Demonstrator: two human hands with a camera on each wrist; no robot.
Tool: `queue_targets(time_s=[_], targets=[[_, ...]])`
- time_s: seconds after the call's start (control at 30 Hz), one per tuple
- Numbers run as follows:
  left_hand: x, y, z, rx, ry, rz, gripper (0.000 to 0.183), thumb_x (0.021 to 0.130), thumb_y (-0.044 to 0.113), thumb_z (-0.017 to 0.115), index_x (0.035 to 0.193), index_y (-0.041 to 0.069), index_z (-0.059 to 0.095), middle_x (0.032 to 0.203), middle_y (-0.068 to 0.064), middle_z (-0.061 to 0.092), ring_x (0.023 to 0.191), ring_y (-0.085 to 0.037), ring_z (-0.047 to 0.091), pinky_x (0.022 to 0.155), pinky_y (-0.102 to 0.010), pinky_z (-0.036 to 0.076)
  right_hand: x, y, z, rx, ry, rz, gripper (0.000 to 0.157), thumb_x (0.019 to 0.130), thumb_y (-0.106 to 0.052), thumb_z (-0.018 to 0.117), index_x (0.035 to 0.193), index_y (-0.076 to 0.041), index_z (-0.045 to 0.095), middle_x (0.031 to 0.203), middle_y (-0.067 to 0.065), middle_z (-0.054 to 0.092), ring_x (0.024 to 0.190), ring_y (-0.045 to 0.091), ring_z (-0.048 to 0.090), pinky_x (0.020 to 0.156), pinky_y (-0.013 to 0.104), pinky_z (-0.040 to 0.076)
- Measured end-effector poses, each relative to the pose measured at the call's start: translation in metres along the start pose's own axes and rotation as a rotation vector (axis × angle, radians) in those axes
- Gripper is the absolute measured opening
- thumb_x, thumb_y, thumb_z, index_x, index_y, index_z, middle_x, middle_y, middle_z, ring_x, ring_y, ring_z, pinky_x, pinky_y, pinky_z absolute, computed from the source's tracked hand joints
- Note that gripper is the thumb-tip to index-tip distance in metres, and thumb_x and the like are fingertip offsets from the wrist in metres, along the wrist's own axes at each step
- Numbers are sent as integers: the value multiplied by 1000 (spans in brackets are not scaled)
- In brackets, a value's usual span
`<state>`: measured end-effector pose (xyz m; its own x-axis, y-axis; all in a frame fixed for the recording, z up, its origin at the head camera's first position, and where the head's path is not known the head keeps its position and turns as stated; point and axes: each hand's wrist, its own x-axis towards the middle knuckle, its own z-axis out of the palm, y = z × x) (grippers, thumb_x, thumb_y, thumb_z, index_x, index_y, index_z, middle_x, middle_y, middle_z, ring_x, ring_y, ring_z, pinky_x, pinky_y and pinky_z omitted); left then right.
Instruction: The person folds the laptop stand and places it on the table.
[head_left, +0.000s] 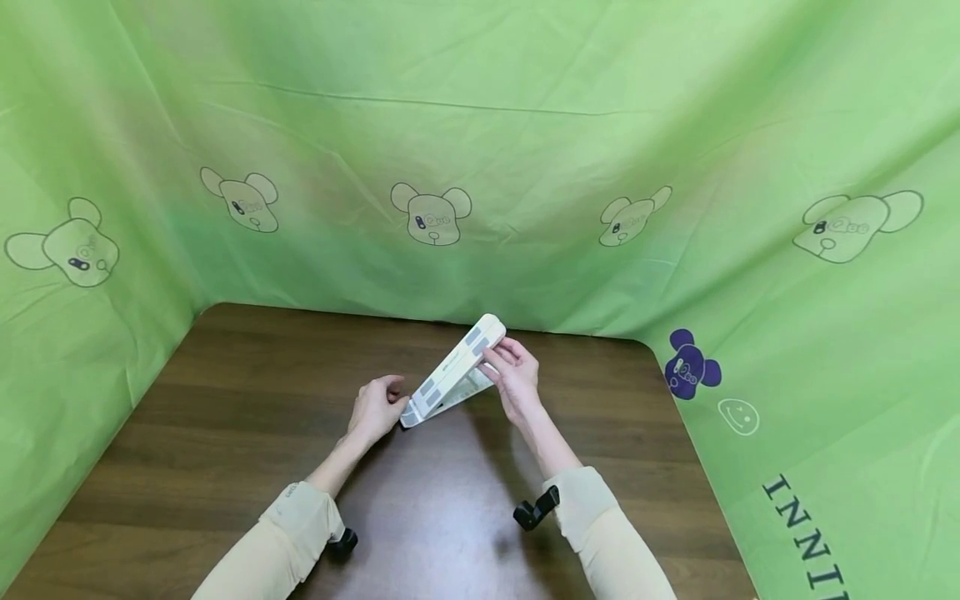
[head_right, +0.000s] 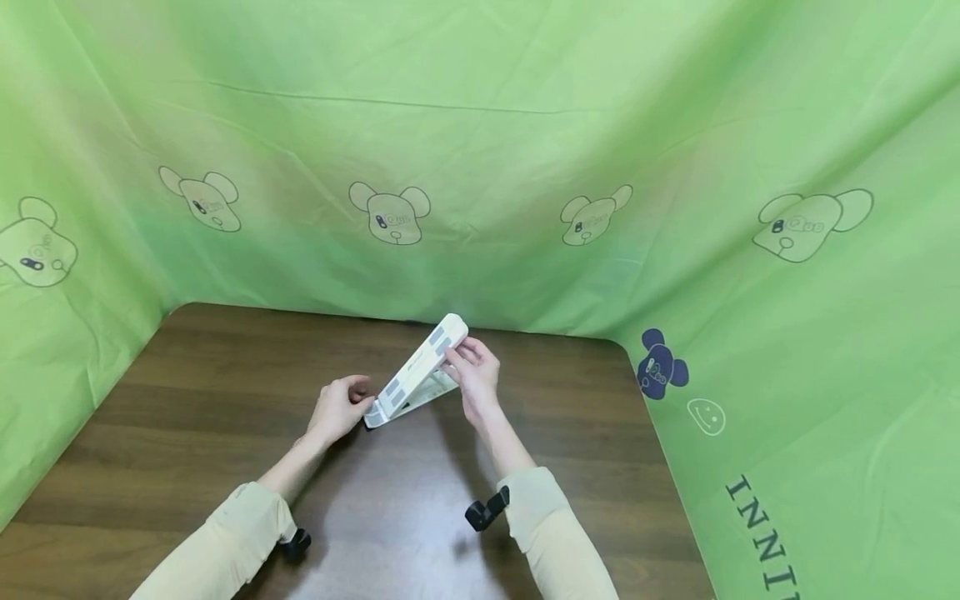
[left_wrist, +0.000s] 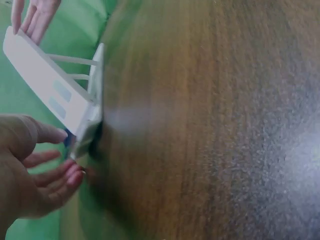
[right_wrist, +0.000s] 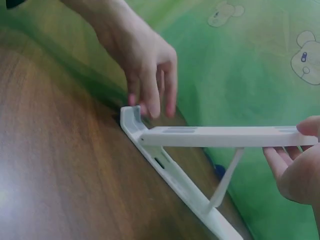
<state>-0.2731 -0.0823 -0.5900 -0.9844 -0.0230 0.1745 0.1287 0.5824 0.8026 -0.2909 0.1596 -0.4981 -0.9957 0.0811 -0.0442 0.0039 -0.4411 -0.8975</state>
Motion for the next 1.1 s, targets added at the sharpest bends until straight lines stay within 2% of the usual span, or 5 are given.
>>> queue_targets(time_s=[0.13,0.3,0.4,0.83,1.1], targets=[[0,-12,-4,79,-13,-86,37,91,11,73,125,-2,78,100,-13,85,93,-28,82,90,-50,65,4,-10,-1,-66,-21,12,35,102,15,58,137,17,55,95,-3,76,84,8,76,81,23,68],[-19,25,-27,-193,-35,-214,30,91,-8,65,119,-15,76,102,-30,82,73,-22,81,65,-32,68,10,-23,-3,-100,-31,20,34,105,10,58,138,17,57,91,-4,78,81,10,78,80,27,69],[-21,23,-26,-328,-26,-268,31,91,-11,64,119,-18,74,104,-34,80,70,-16,79,61,-26,67,12,-30,-6,-108,-68,38,42,106,8,57,147,18,53,92,-5,79,83,11,79,83,29,70],[-25,26,-19,-419,8,-334,31,87,-15,63,115,-16,77,101,-31,80,68,-10,74,61,-20,65,28,-41,-23,-173,-242,154,56,112,2,53,166,8,38,108,-6,80,98,12,80,98,35,68],[-25,27,-17,-424,39,-337,30,86,-15,64,112,-14,79,98,-30,80,69,-11,75,61,-19,65,25,-37,-23,-141,-206,117,54,110,3,56,162,10,41,110,-4,83,96,12,82,92,34,69]])
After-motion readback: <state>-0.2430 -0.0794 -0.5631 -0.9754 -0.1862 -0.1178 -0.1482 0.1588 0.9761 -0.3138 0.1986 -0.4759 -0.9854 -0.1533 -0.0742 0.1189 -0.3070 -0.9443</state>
